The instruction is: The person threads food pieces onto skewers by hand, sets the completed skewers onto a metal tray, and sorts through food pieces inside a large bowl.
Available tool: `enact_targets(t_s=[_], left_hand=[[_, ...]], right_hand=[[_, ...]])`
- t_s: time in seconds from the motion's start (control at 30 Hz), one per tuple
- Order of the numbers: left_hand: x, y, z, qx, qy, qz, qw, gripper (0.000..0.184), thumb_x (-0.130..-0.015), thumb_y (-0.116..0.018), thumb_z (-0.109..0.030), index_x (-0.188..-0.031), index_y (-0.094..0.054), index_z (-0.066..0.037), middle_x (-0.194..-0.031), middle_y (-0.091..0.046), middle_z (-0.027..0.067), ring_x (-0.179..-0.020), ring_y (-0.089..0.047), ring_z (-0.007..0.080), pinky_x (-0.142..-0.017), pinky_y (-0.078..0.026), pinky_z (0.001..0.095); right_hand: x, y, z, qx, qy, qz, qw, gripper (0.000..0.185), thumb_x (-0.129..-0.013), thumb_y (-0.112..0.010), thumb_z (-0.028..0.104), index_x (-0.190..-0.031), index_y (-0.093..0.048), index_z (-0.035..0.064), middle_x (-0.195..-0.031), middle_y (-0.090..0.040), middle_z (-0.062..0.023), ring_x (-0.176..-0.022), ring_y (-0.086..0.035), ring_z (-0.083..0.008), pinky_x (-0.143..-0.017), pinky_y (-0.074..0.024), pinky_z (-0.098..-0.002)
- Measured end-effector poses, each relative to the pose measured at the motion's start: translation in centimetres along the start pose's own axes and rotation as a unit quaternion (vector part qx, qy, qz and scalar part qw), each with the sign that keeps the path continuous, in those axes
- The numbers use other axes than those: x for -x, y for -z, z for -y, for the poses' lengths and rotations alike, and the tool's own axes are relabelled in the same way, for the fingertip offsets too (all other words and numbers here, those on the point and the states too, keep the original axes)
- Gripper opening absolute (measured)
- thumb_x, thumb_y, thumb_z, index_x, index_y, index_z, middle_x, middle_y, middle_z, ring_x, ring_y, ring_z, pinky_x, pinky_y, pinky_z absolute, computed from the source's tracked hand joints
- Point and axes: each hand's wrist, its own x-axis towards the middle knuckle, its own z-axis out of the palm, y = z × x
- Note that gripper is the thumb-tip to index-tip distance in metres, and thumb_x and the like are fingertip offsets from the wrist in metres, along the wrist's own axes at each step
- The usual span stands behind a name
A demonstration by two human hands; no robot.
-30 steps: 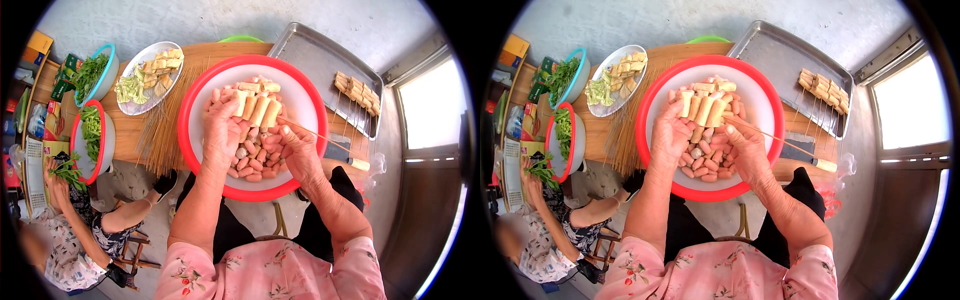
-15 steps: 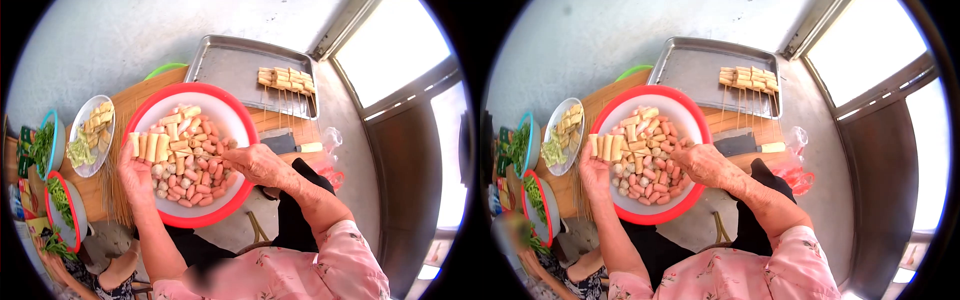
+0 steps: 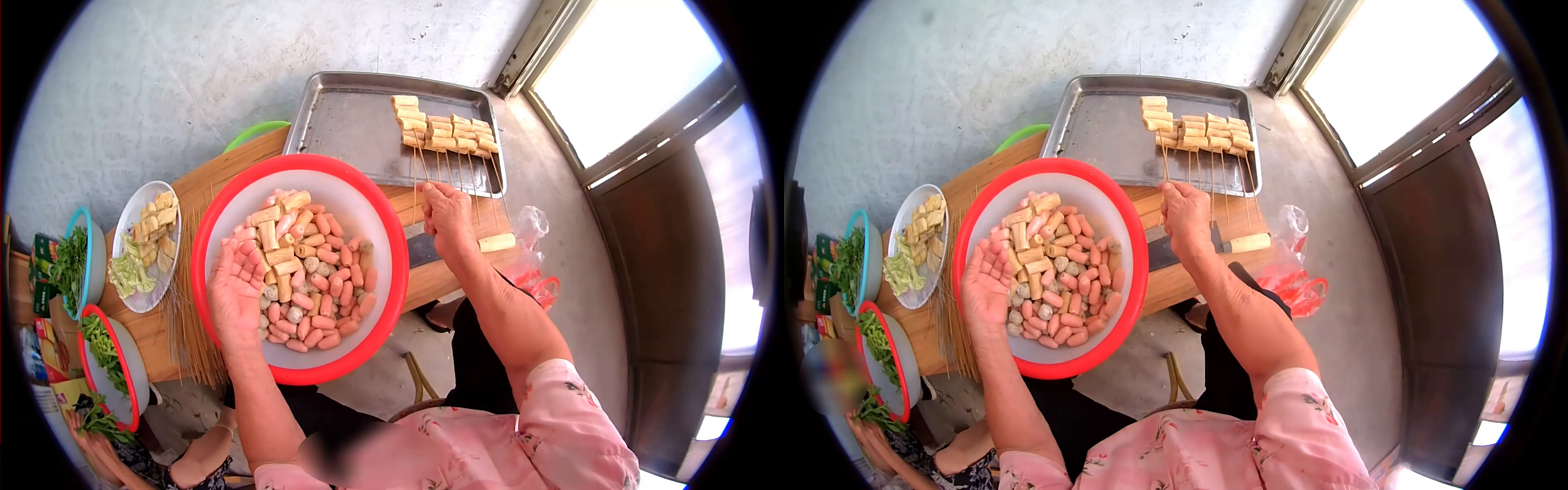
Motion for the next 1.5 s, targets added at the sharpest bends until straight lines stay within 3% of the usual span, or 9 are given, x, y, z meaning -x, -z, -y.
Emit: enact_targets(t_s=[0.47,0.57,0.77,0.83,0.97,1.1,1.23,1.3,1.5], left_hand=[[0.4,-0.4,0.1,-0.004,0.018,-0.003,1.000,0.027,-0.088,-0.061,-0.017,-0.111,-0.057,-0.004,-0.095,-0.065,0.0086,-0.081,-0.063,0.0139,-0.071,-0.052,0.0262],[0.5,-0.4,0.0,-0.005,0.013,0.004,1.000,0.027,-0.088,-0.060,-0.017,-0.112,-0.057,-0.003,-0.095,-0.065,0.0087,-0.081,-0.063,0.0138,-0.071,-0.051,0.0261],[0.3,0.1,-0.5,-0.001,0.020,-0.013,1.000,0.026,-0.088,-0.059,-0.015,-0.111,-0.058,-0.002,-0.098,-0.065,0.0097,-0.083,-0.062,0.0140,-0.073,-0.051,0.0267],[0.3,0.4,-0.7,0.003,-0.002,0.002,1.000,0.025,-0.087,-0.063,-0.017,-0.105,-0.058,-0.001,-0.090,-0.063,0.0080,-0.079,-0.062,0.0138,-0.072,-0.051,0.0261],[-0.3,1.4,-1.4,0.025,-0.008,-0.030,0.999,0.022,-0.085,-0.064,-0.015,-0.102,-0.059,-0.001,-0.088,-0.064,0.0085,-0.076,-0.062,0.0146,-0.070,-0.053,0.0266],[-0.6,3.1,-1.7,0.045,-0.002,0.002,0.999,0.024,-0.085,-0.063,-0.012,-0.105,-0.058,0.000,-0.096,-0.065,0.0123,-0.081,-0.063,0.0182,-0.073,-0.053,0.0300],[-0.2,4.4,-2.8,0.059,-0.037,-0.033,0.997,0.025,-0.085,-0.063,-0.014,-0.106,-0.057,-0.001,-0.094,-0.064,0.0107,-0.082,-0.062,0.0187,-0.072,-0.052,0.0292],[0.3,5.5,-3.7,0.060,-0.062,-0.074,0.994,0.025,-0.085,-0.063,-0.015,-0.105,-0.058,-0.002,-0.092,-0.064,0.0095,-0.078,-0.061,0.0178,-0.068,-0.050,0.0269],[3.1,11.7,-6.5,-0.075,-0.146,-0.181,0.970,0.019,-0.086,-0.063,-0.016,-0.099,-0.058,-0.003,-0.084,-0.063,0.0066,-0.070,-0.060,0.0127,-0.060,-0.047,0.0227]], right_hand=[[-5.8,-0.9,-2.8,-0.055,-0.117,-0.090,0.987,0.015,-0.087,-0.056,0.011,-0.086,-0.061,-0.0031,-0.061,-0.053,-0.0080,-0.040,-0.041,-0.0129,-0.035,-0.0307,-0.0275],[-5.4,-1.2,-2.7,-0.052,-0.111,-0.095,0.988,0.013,-0.087,-0.056,0.013,-0.085,-0.058,0.0003,-0.063,-0.051,-0.0042,-0.043,-0.039,-0.0097,-0.036,-0.0304,-0.0253],[-4.5,-0.4,-3.4,0.045,-0.010,-0.115,0.992,0.022,-0.084,-0.062,0.015,-0.083,-0.060,-0.0068,-0.073,-0.061,-0.0126,-0.053,-0.054,-0.0159,-0.043,-0.0402,-0.0297],[-6.0,2.5,-4.8,0.170,0.084,-0.036,0.981,0.026,-0.081,-0.066,0.015,-0.092,-0.063,-0.0085,-0.083,-0.064,-0.0138,-0.067,-0.060,-0.0164,-0.057,-0.0472,-0.0286],[-1.5,0.4,-0.9,0.080,0.132,-0.078,0.985,0.033,-0.081,-0.066,0.013,-0.106,-0.061,-0.0064,-0.091,-0.065,-0.0086,-0.086,-0.057,-0.0140,-0.076,-0.0450,-0.0249],[0.7,-1.0,0.8,0.071,0.105,0.004,0.992,0.030,-0.083,-0.064,0.015,-0.108,-0.063,-0.0021,-0.085,-0.062,-0.0019,-0.071,-0.047,-0.0093,-0.067,-0.0416,-0.0230],[1.1,-1.9,-0.6,0.110,0.141,0.064,0.982,0.029,-0.085,-0.063,0.016,-0.107,-0.063,-0.0012,-0.087,-0.063,-0.0032,-0.077,-0.052,-0.0092,-0.071,-0.0433,-0.0236],[1.2,-2.1,-1.1,0.142,0.137,0.101,0.975,0.030,-0.086,-0.062,0.018,-0.110,-0.062,-0.0010,-0.097,-0.063,-0.0052,-0.089,-0.056,-0.0123,-0.083,-0.0435,-0.0274],[1.6,-1.9,-3.2,0.174,0.153,0.124,0.965,0.029,-0.086,-0.059,0.018,-0.109,-0.062,-0.0010,-0.098,-0.064,-0.0088,-0.088,-0.058,-0.0143,-0.081,-0.0459,-0.0273]])
